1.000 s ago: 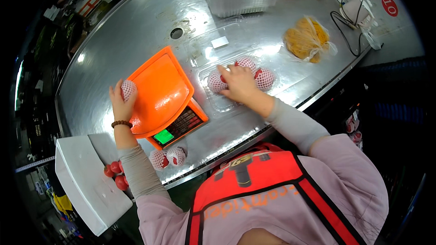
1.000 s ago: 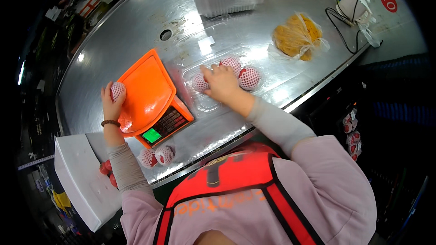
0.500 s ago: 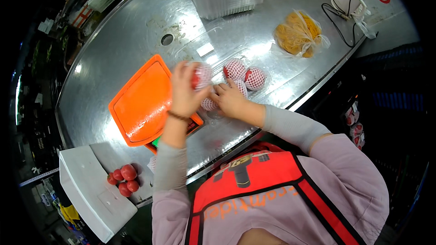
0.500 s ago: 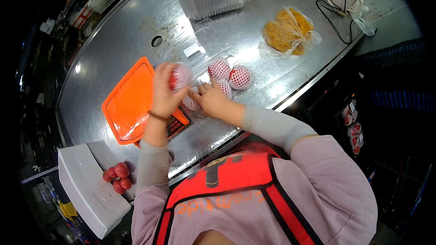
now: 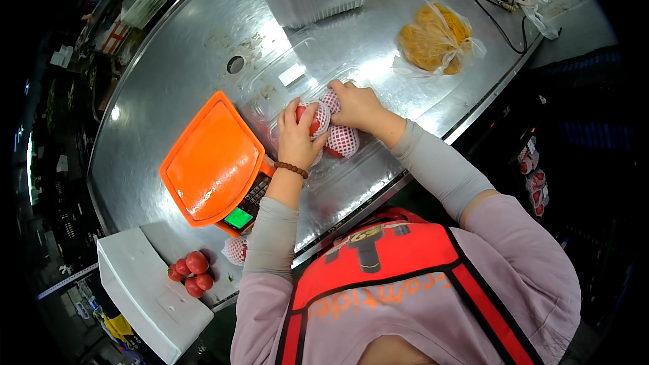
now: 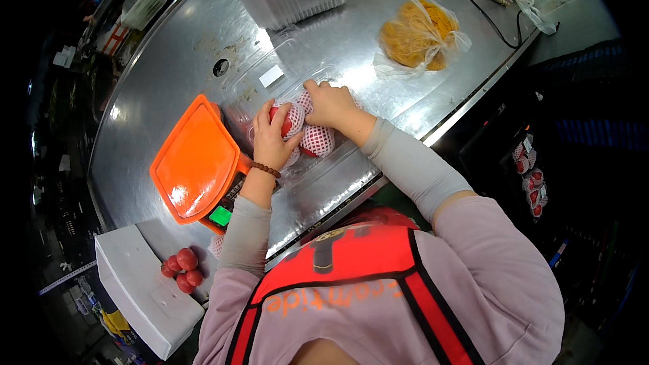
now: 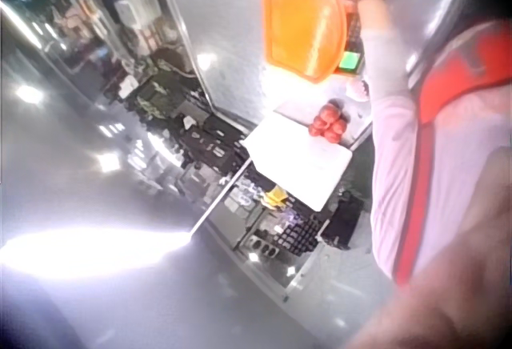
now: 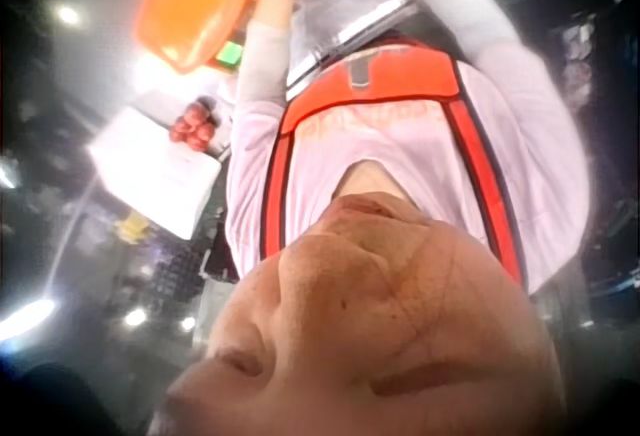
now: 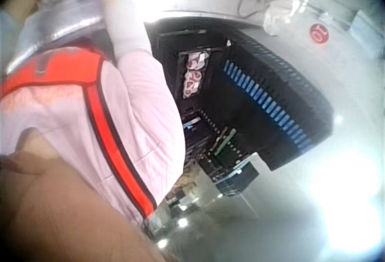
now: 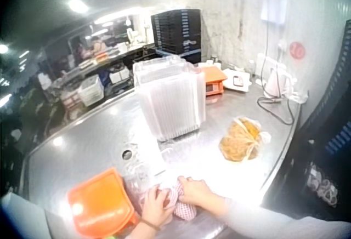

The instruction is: The person wraps individual apples in white foam nets, places them on a digital scale, and then transfers them into clear plastic containers. The person repeats this process multiple times, handling apples, foam nets, a scale, and plastic containers.

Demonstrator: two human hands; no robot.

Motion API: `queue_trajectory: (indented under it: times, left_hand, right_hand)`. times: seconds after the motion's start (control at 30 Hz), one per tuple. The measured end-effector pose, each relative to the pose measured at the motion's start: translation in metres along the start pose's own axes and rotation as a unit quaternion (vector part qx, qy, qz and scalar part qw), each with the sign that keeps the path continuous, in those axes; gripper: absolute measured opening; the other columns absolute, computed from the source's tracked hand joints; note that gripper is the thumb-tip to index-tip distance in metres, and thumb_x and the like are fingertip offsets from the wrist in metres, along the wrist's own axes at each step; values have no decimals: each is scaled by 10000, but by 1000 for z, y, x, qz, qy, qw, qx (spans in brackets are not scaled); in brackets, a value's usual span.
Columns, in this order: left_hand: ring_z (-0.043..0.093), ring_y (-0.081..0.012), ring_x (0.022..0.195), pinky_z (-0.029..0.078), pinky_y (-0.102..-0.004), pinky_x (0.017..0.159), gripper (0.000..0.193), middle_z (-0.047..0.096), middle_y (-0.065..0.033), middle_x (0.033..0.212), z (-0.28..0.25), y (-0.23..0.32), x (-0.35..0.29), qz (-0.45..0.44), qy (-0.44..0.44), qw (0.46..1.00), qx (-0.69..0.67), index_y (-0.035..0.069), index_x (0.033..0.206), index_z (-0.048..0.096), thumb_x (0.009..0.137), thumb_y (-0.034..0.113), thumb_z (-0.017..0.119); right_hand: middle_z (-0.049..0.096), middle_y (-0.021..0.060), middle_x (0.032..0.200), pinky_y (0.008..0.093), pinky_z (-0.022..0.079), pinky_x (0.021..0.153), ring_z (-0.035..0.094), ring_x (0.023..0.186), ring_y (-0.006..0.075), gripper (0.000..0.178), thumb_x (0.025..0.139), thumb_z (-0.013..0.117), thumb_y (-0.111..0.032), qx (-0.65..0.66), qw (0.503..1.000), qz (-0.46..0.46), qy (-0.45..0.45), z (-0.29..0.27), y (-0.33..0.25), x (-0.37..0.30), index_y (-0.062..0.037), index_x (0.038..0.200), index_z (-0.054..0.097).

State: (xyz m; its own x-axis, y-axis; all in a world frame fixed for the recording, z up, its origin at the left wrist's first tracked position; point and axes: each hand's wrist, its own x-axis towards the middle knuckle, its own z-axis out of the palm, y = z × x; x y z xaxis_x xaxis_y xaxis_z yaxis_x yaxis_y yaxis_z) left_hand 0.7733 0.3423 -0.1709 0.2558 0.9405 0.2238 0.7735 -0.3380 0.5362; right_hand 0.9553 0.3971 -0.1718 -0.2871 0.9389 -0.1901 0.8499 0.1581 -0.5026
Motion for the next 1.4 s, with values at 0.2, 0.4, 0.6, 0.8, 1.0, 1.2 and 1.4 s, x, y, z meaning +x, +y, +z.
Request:
queue_trajectory:
  times: [0.2,0.4,0.6,0.8,1.0,1.2,1.4]
  left_hand:
    - [381,-420,1206,399,-477,992,596,398,-178,1356,1,4,-2,24,-13,1000,10,181,1245,549,688,243,750]
    - [399,-416,1183,404,-478,986,628,408,-182,1347,-7,9,8,7,-88,996,28,194,1271,534,685,245,753]
    - [426,-395,1208,402,-448,1004,773,421,-196,1343,-12,8,-3,-24,-38,999,-25,128,1338,454,656,205,808]
    - [439,-416,1212,412,-446,993,818,392,-227,1369,-7,9,-34,-32,-8,998,-55,90,1376,400,665,170,797]
    - [502,-425,1138,454,-449,942,751,398,-216,1363,-1,0,-16,-5,-12,999,-36,164,1354,443,678,129,768]
    - [506,-379,1180,469,-408,953,714,398,-164,1385,-1,-16,-7,18,-61,989,-131,166,1319,480,672,93,773]
    - [492,-379,1202,461,-402,977,724,391,-156,1394,-1,-19,-6,22,-76,989,-124,154,1318,482,662,78,780]
  right_hand:
    - [617,206,966,464,486,783,640,860,359,678,628,724,-321,-26,997,-4,74,-2,5,-11,-87,1215,479]
    - [610,220,992,441,530,743,634,840,401,632,640,728,-301,-13,994,3,105,-2,9,-23,-84,1188,501]
    - [624,183,965,429,504,809,617,899,357,589,680,746,-280,-37,965,-127,225,-1,23,-28,-46,1171,520]
    - [575,176,1103,396,467,863,559,980,334,576,650,786,-259,-22,982,-152,111,10,-17,-94,-4,1116,564]
    - [520,146,1048,384,476,813,550,960,313,616,593,805,-271,-69,988,-84,112,36,-28,-84,-29,1081,518]
    - [526,159,1056,392,473,842,555,943,319,601,596,793,-260,-22,970,-186,156,37,-11,-86,-12,1069,518]
    - [523,163,1088,388,473,848,556,964,317,634,607,810,-282,-29,976,-163,139,35,-17,-90,-18,1095,503]
